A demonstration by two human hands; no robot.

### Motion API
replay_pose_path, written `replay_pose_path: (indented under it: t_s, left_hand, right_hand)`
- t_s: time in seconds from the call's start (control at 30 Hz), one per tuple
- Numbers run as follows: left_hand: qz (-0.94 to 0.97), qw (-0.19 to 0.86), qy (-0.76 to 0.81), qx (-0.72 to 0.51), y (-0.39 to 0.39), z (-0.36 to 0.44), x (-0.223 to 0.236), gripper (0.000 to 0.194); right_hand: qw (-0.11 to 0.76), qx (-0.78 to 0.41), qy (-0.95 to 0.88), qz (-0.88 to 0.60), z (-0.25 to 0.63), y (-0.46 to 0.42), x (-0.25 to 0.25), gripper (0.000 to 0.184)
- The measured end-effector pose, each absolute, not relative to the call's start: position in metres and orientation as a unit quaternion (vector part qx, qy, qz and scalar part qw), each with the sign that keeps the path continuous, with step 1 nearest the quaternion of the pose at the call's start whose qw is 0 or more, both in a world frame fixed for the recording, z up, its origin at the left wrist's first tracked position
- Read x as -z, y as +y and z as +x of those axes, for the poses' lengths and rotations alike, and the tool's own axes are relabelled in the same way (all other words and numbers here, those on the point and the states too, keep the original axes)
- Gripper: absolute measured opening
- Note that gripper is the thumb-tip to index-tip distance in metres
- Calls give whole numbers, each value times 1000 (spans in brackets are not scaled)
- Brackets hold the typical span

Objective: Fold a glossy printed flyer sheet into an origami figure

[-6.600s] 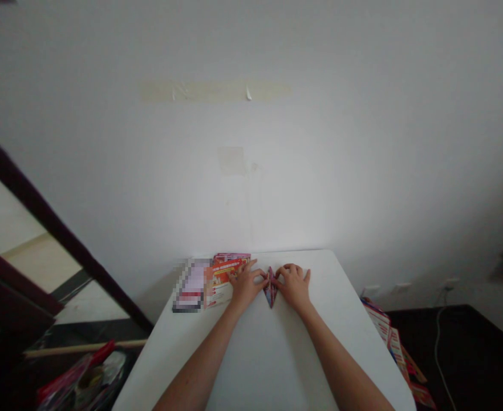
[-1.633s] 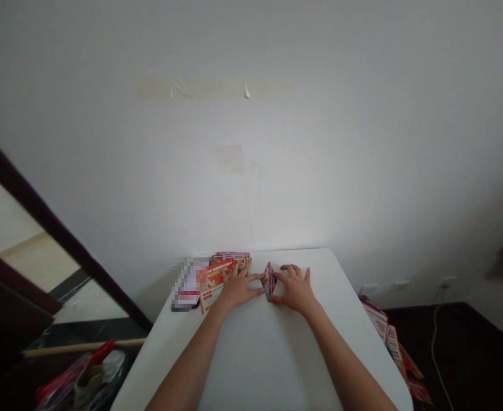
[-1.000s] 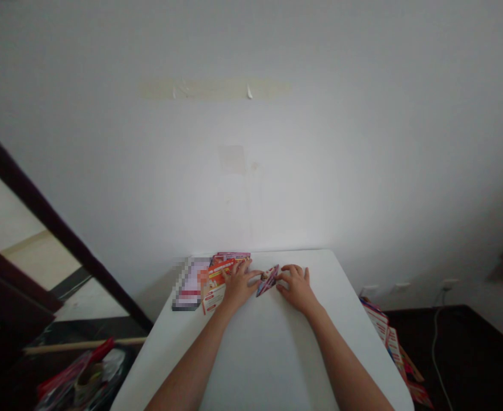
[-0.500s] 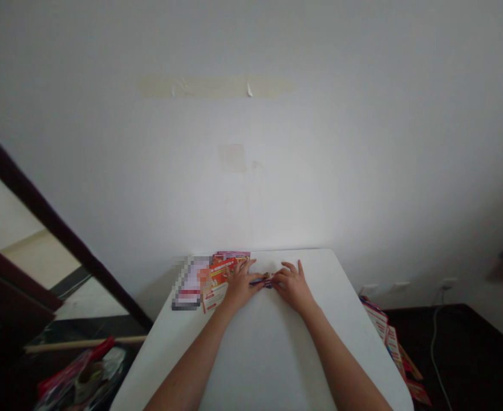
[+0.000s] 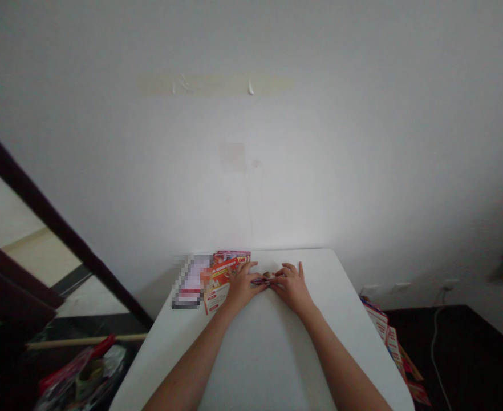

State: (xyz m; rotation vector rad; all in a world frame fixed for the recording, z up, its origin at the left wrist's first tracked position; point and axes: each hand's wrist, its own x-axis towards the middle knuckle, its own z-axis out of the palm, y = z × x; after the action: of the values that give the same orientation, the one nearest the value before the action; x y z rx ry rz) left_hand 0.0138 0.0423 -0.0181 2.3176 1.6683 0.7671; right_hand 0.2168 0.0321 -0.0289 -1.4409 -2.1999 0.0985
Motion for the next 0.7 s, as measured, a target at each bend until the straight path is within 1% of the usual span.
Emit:
replay_pose_path:
  t_s: [0.27,0.43,0.57,0.7]
  left_hand:
    - [773,108,572,-252,44,13,17,21]
    - [767,110,581,-249,45,14,18,19]
    - [761,115,590,-243,45,16,16,13]
    - [756,119,597,-240,44,17,14,13]
  right_hand:
    - [265,-42,-795,-545,216,35,33,15]
    - [284,-44,-774,-564,212,36,37,18]
    - [278,-56,-755,-592,207,38,40,20]
    - [281,-60,-746,-600,206,36,37,20]
